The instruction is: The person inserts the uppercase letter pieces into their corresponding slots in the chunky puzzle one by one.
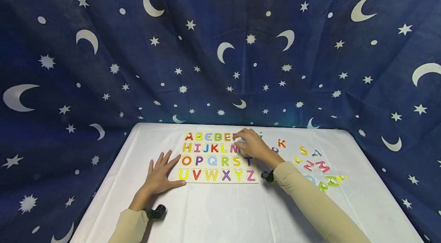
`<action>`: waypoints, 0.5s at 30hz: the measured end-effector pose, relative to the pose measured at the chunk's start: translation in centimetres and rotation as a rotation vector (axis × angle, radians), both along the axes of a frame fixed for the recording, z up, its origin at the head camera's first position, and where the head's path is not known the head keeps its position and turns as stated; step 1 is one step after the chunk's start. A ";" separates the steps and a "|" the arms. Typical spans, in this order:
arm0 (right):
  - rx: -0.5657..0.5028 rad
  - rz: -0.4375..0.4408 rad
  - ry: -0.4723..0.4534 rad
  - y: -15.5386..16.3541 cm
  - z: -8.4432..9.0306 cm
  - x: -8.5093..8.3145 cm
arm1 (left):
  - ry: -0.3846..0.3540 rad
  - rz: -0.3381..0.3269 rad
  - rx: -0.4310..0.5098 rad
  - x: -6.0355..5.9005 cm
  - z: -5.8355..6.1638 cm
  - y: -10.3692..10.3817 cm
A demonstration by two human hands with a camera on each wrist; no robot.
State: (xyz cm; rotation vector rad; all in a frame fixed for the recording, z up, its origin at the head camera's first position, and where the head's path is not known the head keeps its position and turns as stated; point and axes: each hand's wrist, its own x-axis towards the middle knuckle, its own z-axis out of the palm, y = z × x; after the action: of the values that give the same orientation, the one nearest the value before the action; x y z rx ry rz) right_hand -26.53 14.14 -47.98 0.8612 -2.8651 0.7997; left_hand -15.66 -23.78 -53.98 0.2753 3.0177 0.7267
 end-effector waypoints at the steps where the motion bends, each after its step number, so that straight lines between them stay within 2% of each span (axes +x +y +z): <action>1: -0.008 0.003 0.003 0.9 0.1 0.1 | 0.002 0.000 -0.002 0.0 0.0 0.0; 9: -0.037 -0.071 0.025 7.2 1.9 1.4 | 0.016 0.000 -0.003 0.0 -0.1 0.0; 15: -0.028 -0.113 0.049 10.9 2.7 2.4 | 0.016 -0.005 0.004 -0.1 0.0 0.1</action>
State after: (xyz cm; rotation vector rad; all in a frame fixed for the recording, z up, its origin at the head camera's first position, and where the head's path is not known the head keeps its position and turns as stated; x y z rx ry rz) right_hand -24.10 25.02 -45.31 0.6982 -2.8230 0.7925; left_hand -15.73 -23.70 -54.00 0.2900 3.0298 0.7341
